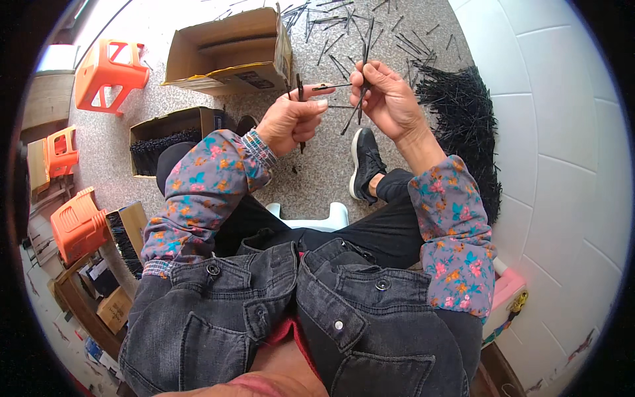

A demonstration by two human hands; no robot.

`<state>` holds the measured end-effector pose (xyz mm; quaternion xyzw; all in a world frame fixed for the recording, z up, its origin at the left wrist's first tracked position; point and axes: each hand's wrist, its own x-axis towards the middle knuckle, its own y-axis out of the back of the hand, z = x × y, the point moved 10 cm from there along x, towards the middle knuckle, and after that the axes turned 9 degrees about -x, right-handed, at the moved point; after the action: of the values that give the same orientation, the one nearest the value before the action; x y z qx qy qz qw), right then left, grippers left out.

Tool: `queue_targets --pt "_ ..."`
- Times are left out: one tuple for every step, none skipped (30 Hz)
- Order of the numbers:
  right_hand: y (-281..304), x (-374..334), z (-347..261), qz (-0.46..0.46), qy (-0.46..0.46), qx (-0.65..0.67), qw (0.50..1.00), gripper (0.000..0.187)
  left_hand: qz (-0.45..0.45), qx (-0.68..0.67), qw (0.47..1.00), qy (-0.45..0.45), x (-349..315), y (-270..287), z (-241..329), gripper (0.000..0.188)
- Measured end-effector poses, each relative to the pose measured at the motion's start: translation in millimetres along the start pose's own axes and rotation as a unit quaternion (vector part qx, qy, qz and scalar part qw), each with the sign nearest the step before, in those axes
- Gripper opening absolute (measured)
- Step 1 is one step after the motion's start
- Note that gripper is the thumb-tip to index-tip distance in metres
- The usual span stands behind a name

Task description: Bundling plastic cable ties and placing them into a cardboard box.

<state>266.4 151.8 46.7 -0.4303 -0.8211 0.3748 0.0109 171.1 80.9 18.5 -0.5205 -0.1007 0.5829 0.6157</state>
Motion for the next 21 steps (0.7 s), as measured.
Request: queue_targets --pt "-2 0 2 -0.005 -0.006 -0.002 1.000 0.013 -0.010 -0.004 1.000 0.005 0 -3 -2 0.025" --pt "-3 0 4 -0.010 -0.013 -0.003 1.000 0.013 -0.010 -0.004 1.000 0.005 -1 -3 -1 0.025" --pt "-4 0 6 -0.014 -0.019 -0.005 1.000 0.013 -0.006 -0.018 1.000 -0.005 -1 -4 3 0.026" --pt "-5 0 7 -0.014 -0.019 -0.005 1.000 0.013 -0.003 -0.032 0.999 -0.014 -2 -5 6 0.026" --pt "-4 1 7 -0.007 -0.021 -0.004 1.000 0.013 0.000 -0.045 0.999 -0.024 -2 -4 9 0.027" --pt "-4 1 8 0.000 -0.023 -0.003 1.000 0.013 0.000 -0.045 0.999 -0.025 -1 -2 10 0.027" --pt "-3 1 8 0.008 -0.025 -0.002 1.000 0.012 0.001 -0.054 0.998 -0.033 1 2 12 0.027" --pt "-3 1 8 0.007 -0.025 -0.002 1.000 0.012 0.001 -0.062 0.997 -0.042 3 7 15 0.027" --pt "-4 2 6 0.004 -0.015 -0.003 1.000 0.012 0.002 -0.071 0.996 -0.051 4 9 18 0.026" --pt "-3 2 4 0.004 -0.004 -0.005 1.000 0.012 0.001 -0.070 0.996 -0.050 4 7 16 0.026" --pt "-2 2 3 0.003 0.007 -0.007 1.000 0.012 0.002 -0.055 0.998 -0.038 3 4 11 0.026" --pt "-2 2 3 0.004 0.008 -0.008 1.000 0.012 0.004 -0.039 0.999 -0.026 3 2 6 0.025" --pt "-2 2 6 0.004 0.003 -0.009 1.000 0.013 0.006 -0.024 1.000 -0.014 3 0 2 0.025" --pt "-3 3 8 0.005 -0.001 -0.010 1.000 0.013 0.004 -0.023 1.000 -0.013 5 1 3 0.025" --pt "-4 3 10 0.005 -0.005 -0.011 1.000 0.014 -0.008 -0.035 0.999 -0.026 5 1 7 0.026" --pt "-5 2 9 0.005 -0.004 -0.011 1.000 0.014 -0.020 -0.046 0.998 -0.037 5 0 13 0.026" --pt "-6 2 10 0.009 -0.007 -0.009 1.000 0.013 -0.032 -0.058 0.997 -0.049 5 -2 17 0.027" --pt "-6 2 10 0.012 -0.010 -0.007 1.000 0.012 -0.033 -0.056 0.997 -0.048 5 -2 17 0.027" --pt "-7 2 11 0.016 -0.013 -0.005 1.000 0.011 -0.031 -0.051 0.997 -0.048 4 -3 18 0.026" --pt "-8 2 11 0.018 -0.011 -0.004 1.000 0.011 -0.030 -0.047 0.997 -0.046 3 -4 18 0.025" --pt "-9 2 13 0.019 -0.014 -0.008 1.000 0.010 -0.028 -0.043 0.998 -0.045 3 -5 18 0.025"
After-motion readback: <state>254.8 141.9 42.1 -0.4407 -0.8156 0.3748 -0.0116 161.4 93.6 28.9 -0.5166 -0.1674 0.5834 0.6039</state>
